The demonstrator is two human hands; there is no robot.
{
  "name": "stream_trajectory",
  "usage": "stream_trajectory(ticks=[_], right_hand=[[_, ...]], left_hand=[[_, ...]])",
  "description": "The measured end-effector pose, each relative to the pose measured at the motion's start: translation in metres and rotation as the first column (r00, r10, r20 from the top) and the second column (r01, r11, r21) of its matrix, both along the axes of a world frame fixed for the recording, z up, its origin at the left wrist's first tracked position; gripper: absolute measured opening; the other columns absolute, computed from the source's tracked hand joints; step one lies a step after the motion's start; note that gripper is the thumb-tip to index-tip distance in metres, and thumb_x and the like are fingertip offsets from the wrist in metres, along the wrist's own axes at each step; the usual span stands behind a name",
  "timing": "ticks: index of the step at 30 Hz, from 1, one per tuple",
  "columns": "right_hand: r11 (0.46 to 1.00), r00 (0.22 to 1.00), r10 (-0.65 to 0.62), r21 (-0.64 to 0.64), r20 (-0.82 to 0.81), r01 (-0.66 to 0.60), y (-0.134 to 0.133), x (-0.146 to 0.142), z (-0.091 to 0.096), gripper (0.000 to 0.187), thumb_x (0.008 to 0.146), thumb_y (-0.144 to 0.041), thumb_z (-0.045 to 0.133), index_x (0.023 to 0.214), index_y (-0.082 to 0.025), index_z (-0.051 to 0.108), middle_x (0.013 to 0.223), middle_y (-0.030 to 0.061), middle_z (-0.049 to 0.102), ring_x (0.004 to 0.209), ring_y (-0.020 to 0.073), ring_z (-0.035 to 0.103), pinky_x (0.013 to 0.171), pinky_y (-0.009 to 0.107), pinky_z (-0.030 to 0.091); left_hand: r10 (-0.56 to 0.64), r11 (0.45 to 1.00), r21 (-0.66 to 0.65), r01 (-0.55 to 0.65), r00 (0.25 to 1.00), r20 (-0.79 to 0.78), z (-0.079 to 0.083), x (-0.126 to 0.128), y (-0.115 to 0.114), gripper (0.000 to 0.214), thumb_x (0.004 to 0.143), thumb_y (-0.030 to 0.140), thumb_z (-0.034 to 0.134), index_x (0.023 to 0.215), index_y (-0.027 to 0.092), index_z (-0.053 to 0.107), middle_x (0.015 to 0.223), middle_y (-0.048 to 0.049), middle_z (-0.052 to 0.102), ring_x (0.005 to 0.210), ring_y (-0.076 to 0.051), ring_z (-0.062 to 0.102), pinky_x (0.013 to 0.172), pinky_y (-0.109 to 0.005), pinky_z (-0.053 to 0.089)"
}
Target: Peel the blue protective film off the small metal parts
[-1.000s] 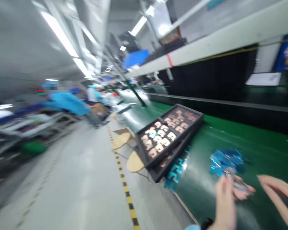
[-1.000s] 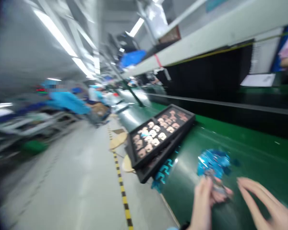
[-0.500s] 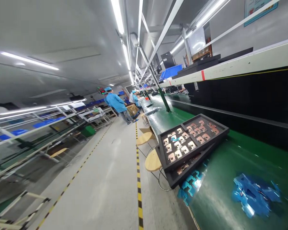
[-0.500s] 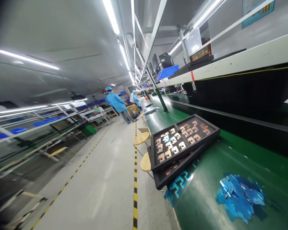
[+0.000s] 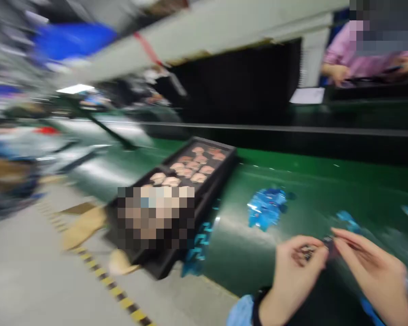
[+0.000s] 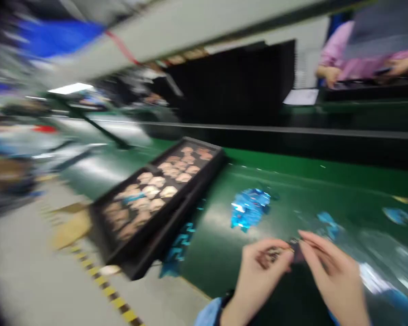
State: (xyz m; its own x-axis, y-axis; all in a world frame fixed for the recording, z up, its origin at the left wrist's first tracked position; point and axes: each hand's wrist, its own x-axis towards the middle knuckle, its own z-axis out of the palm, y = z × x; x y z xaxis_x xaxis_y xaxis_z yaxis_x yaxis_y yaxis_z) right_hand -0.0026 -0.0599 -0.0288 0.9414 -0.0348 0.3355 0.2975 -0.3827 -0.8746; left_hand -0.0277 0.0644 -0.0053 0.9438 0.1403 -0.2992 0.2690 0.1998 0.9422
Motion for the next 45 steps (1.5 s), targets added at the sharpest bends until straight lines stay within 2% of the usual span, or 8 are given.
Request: stream_trajectory(ticks=[2, 5, 8, 17, 24, 29, 35, 45], right_hand=[[0.979, 0.981, 0.055, 0.204, -0.188, -0.016, -0.008, -0.011, 0.011, 0.020, 0.088, -0.041, 0.064, 0.099, -0.027, 0.071, 0.089, 0.0040, 0.072, 0.073, 0.0198, 0.070, 0.064, 0.025, 0.060], [0.833, 0.931, 0.218, 0.553, -0.294, -0.020, -0.002, -0.014, 0.024, 0.018, 0.092, -0.037, 0.060, 0.099, -0.026, 0.073, 0.100, 0.0040, 0.071, 0.088, 0.0186, 0.069, 0.078, 0.026, 0.057], [0.735, 0.927, 0.262, 0.677, -0.269, -0.011, 0.006, -0.018, 0.034, 0.018, 0.095, -0.035, 0.058, 0.100, -0.027, 0.073, 0.102, 0.0029, 0.071, 0.092, 0.0176, 0.068, 0.080, 0.025, 0.056], [0.762, 0.944, 0.241, 0.646, -0.223, -0.042, 0.007, -0.026, 0.046, 0.020, 0.096, -0.025, 0.055, 0.108, -0.026, 0.071, 0.111, 0.0055, 0.068, 0.106, 0.0227, 0.064, 0.084, 0.029, 0.058], [0.667, 0.948, 0.298, 0.735, -0.115, -0.120, 0.012, -0.030, 0.052, 0.024, 0.097, -0.021, 0.051, 0.109, -0.028, 0.070, 0.104, 0.0019, 0.070, 0.093, 0.0197, 0.069, 0.062, 0.023, 0.062], [0.615, 0.958, 0.285, 0.772, -0.025, -0.162, 0.016, -0.030, 0.054, 0.025, 0.097, -0.018, 0.051, 0.111, -0.028, 0.069, 0.101, -0.0001, 0.071, 0.094, 0.0183, 0.069, 0.083, 0.029, 0.060], [0.656, 0.971, 0.235, 0.729, 0.051, -0.197, 0.019, -0.030, 0.055, 0.025, 0.098, -0.021, 0.048, 0.113, -0.028, 0.067, 0.096, -0.0018, 0.072, 0.089, 0.0178, 0.070, 0.081, 0.029, 0.060], [0.710, 0.985, 0.162, 0.686, 0.060, -0.159, 0.026, -0.036, 0.055, 0.026, 0.099, -0.023, 0.045, 0.114, -0.031, 0.065, 0.093, -0.0031, 0.073, 0.085, 0.0180, 0.071, 0.076, 0.031, 0.062]], left_hand=[[0.017, 1.000, -0.013, -0.016, 0.997, 0.073, 0.008, 0.004, 0.004, 0.022, 0.065, 0.034, 0.080, 0.073, 0.016, 0.073, 0.066, -0.0063, 0.070, 0.056, -0.019, 0.068, 0.055, -0.021, 0.058], [0.037, 0.999, -0.031, -0.032, 0.983, 0.177, 0.013, 0.008, 0.006, 0.009, 0.067, 0.021, 0.078, 0.073, 0.017, 0.074, 0.063, -0.0023, 0.070, 0.049, -0.015, 0.066, 0.049, -0.014, 0.055], [0.024, 1.000, 0.001, -0.026, 0.971, 0.236, 0.016, 0.002, 0.003, 0.008, 0.068, 0.016, 0.077, 0.076, 0.019, 0.074, 0.061, -0.0003, 0.069, 0.046, -0.014, 0.065, 0.047, -0.011, 0.054], [-0.029, 0.988, 0.150, -0.023, 0.942, 0.336, 0.028, -0.007, 0.001, 0.029, 0.072, 0.009, 0.073, 0.091, 0.030, 0.075, 0.079, 0.0022, 0.073, 0.051, -0.014, 0.067, 0.050, -0.016, 0.058], [-0.029, 0.910, 0.367, -0.191, 0.855, 0.518, 0.028, -0.015, -0.003, 0.038, 0.072, 0.006, 0.072, 0.099, 0.032, 0.072, 0.082, 0.0043, 0.073, 0.053, -0.012, 0.066, 0.050, -0.018, 0.056], [-0.052, 0.887, 0.400, -0.230, 0.812, 0.582, 0.030, -0.019, -0.009, 0.044, 0.072, 0.003, 0.071, 0.104, 0.033, 0.070, 0.082, 0.0078, 0.073, 0.056, -0.009, 0.066, 0.056, -0.016, 0.055], [0.066, 0.867, 0.373, -0.331, 0.819, 0.570, 0.032, -0.027, -0.020, 0.031, 0.072, 0.011, 0.073, 0.095, 0.032, 0.072, 0.066, 0.0104, 0.069, 0.050, -0.007, 0.061, 0.052, -0.016, 0.052], [0.136, 0.865, 0.351, -0.358, 0.842, 0.523, 0.036, -0.033, -0.026, 0.025, 0.074, 0.017, 0.075, 0.092, 0.035, 0.072, 0.069, 0.0075, 0.071, 0.050, -0.013, 0.062, 0.048, -0.023, 0.055]])
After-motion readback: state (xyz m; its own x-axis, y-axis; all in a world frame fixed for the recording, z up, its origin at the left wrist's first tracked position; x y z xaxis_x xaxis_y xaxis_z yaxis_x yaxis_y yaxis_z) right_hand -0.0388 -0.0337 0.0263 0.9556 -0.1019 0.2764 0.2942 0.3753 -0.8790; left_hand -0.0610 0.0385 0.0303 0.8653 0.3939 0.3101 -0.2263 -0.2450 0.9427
